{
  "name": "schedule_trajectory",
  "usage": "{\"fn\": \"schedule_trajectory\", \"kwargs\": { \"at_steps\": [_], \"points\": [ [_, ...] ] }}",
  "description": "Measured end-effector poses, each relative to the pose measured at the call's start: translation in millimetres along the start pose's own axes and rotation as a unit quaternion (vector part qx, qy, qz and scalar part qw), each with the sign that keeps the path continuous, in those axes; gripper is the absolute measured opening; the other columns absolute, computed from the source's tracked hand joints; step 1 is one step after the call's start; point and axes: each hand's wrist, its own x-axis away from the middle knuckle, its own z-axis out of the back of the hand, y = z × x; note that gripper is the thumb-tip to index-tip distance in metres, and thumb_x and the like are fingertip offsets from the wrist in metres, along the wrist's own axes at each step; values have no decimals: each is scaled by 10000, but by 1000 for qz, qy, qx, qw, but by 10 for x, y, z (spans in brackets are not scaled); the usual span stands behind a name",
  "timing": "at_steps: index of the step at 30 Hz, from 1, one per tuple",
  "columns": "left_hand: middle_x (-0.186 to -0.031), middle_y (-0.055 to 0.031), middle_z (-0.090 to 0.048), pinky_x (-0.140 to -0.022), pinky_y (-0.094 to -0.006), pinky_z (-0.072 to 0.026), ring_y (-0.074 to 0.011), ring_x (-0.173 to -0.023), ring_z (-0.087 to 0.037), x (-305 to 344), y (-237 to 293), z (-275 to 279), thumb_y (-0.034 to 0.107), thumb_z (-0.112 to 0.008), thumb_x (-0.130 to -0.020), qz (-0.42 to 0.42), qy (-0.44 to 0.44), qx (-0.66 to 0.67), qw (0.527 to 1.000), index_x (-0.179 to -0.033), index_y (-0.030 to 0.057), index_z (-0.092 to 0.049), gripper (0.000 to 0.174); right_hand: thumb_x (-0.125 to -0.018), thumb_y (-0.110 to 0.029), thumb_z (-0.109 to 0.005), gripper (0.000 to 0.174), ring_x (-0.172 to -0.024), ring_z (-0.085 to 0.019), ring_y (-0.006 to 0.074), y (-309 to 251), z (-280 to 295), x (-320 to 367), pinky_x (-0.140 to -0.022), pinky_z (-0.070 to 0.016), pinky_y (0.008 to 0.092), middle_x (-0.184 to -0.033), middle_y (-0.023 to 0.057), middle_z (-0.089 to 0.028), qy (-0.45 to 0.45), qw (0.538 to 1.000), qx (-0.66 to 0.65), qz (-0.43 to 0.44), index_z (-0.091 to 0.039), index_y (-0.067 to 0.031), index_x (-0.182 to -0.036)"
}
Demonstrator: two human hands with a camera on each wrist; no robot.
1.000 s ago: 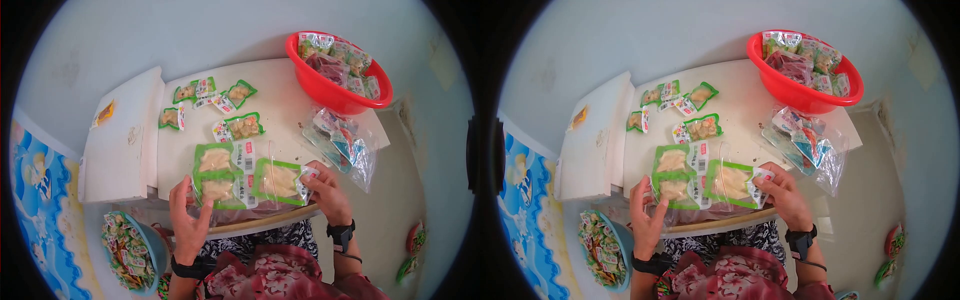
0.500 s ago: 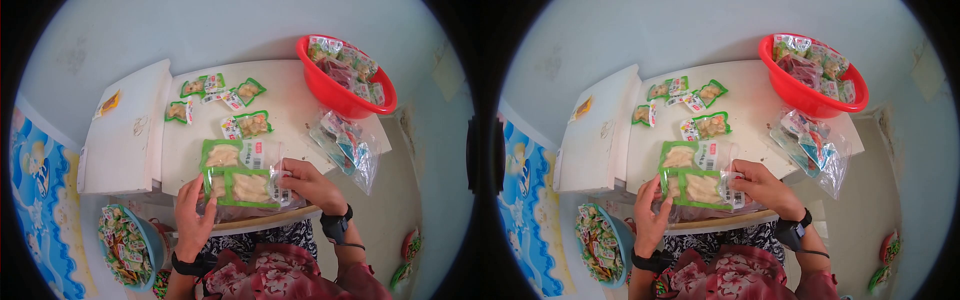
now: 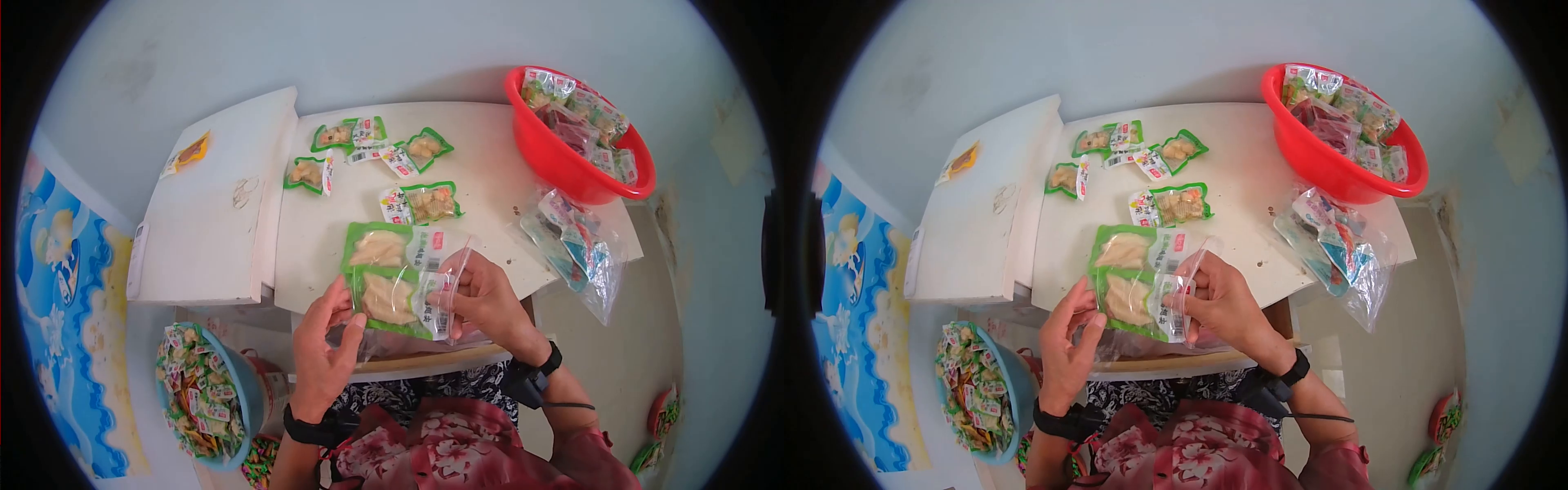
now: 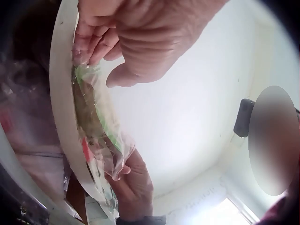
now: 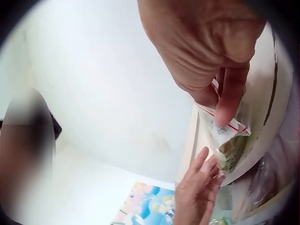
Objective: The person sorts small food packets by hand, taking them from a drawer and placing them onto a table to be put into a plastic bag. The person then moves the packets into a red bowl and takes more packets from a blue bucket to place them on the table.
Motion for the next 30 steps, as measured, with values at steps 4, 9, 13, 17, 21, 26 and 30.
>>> {"fn": "schedule_trajectory", "kwargs": {
  "at_steps": [4,9,13,17,21,26,30],
  "points": [
    [-1398,-175,-578,-983,-351,-527,-244,-1183,-626,0,70,-62,73,-764,-885,-23,36,-83,996,-1487,-2,-526,652,-949,-8,-726,262,-637,-677,133,132,-69,6,-476,-528,260,-881,91,-685,68,989,109,76,-502,11,-1083],
    [-1475,-214,-510,-1029,-446,-497,-350,-1286,-558,6,22,-145,182,-824,-850,-108,23,-210,972,-1481,0,-517,725,-936,-15,-742,222,-718,-672,98,298,-65,-11,-506,-532,264,-890,75,-644,111,980,107,123,-523,15,-955],
    [-1512,-231,-480,-1105,-485,-433,-399,-1359,-493,6,-1,-109,250,-818,-848,-148,-10,-280,948,-1471,4,-523,732,-909,-32,-775,226,-723,-638,92,250,-121,24,-572,-517,263,-873,46,-589,104,989,64,89,-557,4,-866],
    [-1548,-228,-455,-1177,-550,-347,-428,-1450,-401,-24,199,-149,336,-808,-858,-186,39,-339,921,-1463,31,-548,727,-879,-42,-792,208,-653,-560,112,264,-133,-52,-590,-477,283,-840,57,-557,159,930,234,234,-595,8,-832],
    [-1574,-210,-438,-1214,-588,-287,-422,-1491,-354,-78,372,-259,361,-789,-874,-267,-42,-402,875,-1463,64,-567,696,-874,-52,-787,182,-640,-550,131,313,-124,-66,-586,-466,299,-834,75,-572,137,934,249,217,-623,18,-840],
    [-1586,-186,-433,-1241,-588,-244,-415,-1499,-345,-231,304,-429,310,-746,-914,-243,-67,-409,877,-1447,68,-584,607,-914,-73,-778,121,-754,-636,89,365,-48,-88,-618,-486,254,-927,37,-639,121,962,167,178,-691,0,-955],
    [-1574,-188,-443,-1239,-600,-239,-392,-1498,-357,-221,197,-449,261,-726,-924,-219,-54,-415,882,-1437,68,-589,565,-908,-129,-787,217,-752,-674,149,317,88,92,-634,-515,281,-955,82,-680,211,925,238,209,-690,-24,-1072]
  ]
}}
